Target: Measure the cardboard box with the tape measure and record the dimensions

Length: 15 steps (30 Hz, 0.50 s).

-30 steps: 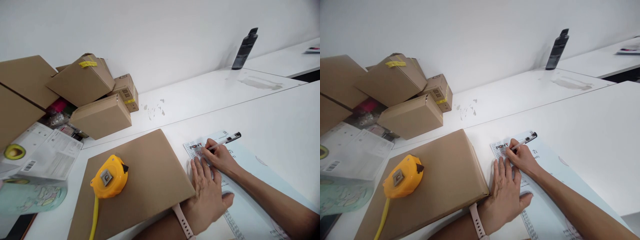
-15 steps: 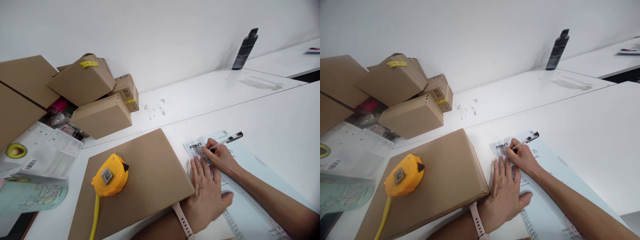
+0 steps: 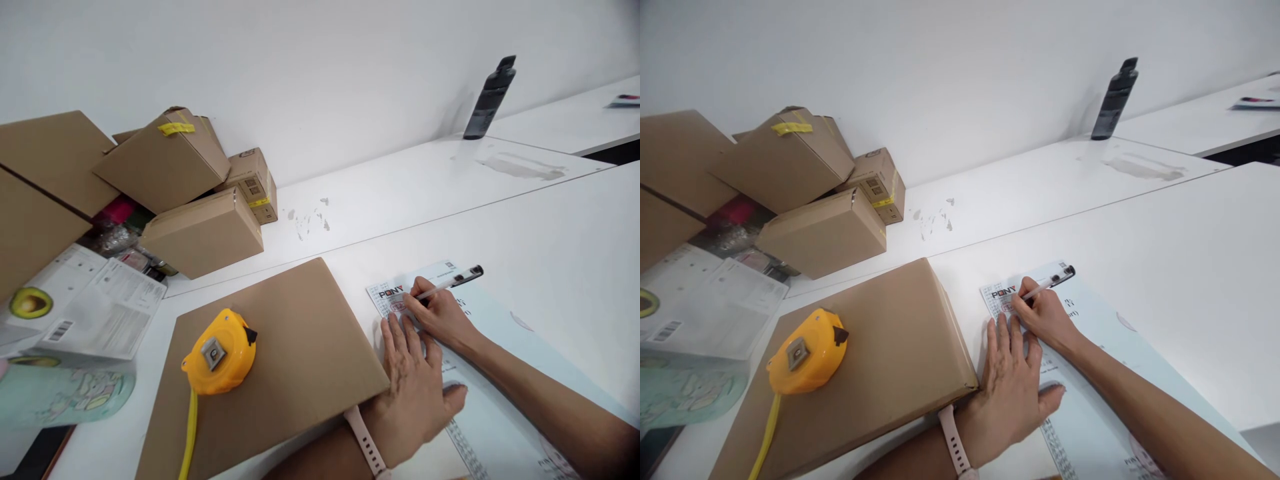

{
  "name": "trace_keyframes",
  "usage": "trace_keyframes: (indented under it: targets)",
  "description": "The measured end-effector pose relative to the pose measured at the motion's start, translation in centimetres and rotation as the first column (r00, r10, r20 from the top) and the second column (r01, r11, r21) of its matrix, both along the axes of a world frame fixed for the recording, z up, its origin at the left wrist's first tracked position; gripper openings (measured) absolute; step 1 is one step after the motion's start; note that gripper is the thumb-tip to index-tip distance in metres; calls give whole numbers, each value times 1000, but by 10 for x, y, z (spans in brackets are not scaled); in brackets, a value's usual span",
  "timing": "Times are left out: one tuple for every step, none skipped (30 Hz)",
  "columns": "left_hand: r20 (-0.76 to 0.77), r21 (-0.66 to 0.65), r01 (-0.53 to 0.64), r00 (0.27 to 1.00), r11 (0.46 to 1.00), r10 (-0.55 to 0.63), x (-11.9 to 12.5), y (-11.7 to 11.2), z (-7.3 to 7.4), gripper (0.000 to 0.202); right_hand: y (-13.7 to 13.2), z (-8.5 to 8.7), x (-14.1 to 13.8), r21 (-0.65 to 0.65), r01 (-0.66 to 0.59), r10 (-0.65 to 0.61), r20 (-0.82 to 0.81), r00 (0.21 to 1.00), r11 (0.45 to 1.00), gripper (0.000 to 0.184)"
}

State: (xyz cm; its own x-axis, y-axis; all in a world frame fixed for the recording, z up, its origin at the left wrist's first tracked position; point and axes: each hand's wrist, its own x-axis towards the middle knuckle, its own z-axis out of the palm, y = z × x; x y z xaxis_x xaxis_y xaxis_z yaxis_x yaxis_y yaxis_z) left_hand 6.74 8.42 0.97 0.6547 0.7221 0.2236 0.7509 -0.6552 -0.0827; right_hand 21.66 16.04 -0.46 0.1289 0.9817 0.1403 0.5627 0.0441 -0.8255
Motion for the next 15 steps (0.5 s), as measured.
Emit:
trace_keyframes:
  targets:
    - [-1,-2,2,1000,1000,-2,0,0,0,74,0,-1,0,2,0,0,-4,1000,1000,27]
    - [-3,-4,3,1000,1000,-3,0,1,1,73,0,-1,0,0,0,0,-11,1000,1000,27]
    - [-6,-5,4,1000,1000,-4,0,1,1,73,0,-2,0,-4,-2,2,-17,1000,1000,27]
    - [-8,-2,5,1000,1000,-5,0,1,1,73,0,-2,0,-8,-3,3,-20,1000,1000,27]
    - [-9,3,6,1000,1000,-6,0,0,2,73,0,-3,0,-11,-4,3,-20,1000,1000,27]
    - [-8,11,7,1000,1000,-7,0,0,2,73,0,-3,0,-10,1,-2,-20,1000,1000,27]
    - [-6,19,5,1000,1000,-5,1,-1,2,73,0,-3,1,-9,12,-12,-22,1000,1000,28]
    - [-2,26,3,1000,1000,-3,0,-2,1,73,0,-2,2,-7,26,-26,-31,999,1000,28]
    - [3,31,1,1000,1000,-1,0,-2,1,72,0,-1,4,-6,37,-37,-45,998,999,27]
    - [9,35,0,1000,999,0,0,-2,0,72,1,0,7,2,50,-49,-57,997,999,25]
    - [12,37,0,1000,999,0,-1,-1,-1,72,1,2,10,20,54,-53,-58,997,998,21]
    - [10,36,0,1000,999,0,-1,0,-2,73,2,4,14,46,41,-39,-40,998,998,15]
    - [8,36,0,1000,999,0,-2,1,-2,73,4,6,18,77,14,-14,-2,1000,997,12]
    - [6,37,-2,1000,999,1,-1,2,-2,73,5,7,23,107,-23,17,52,999,994,15]
    - [4,36,-5,1000,999,5,-1,2,-1,73,7,6,27,132,-64,50,110,993,989,22]
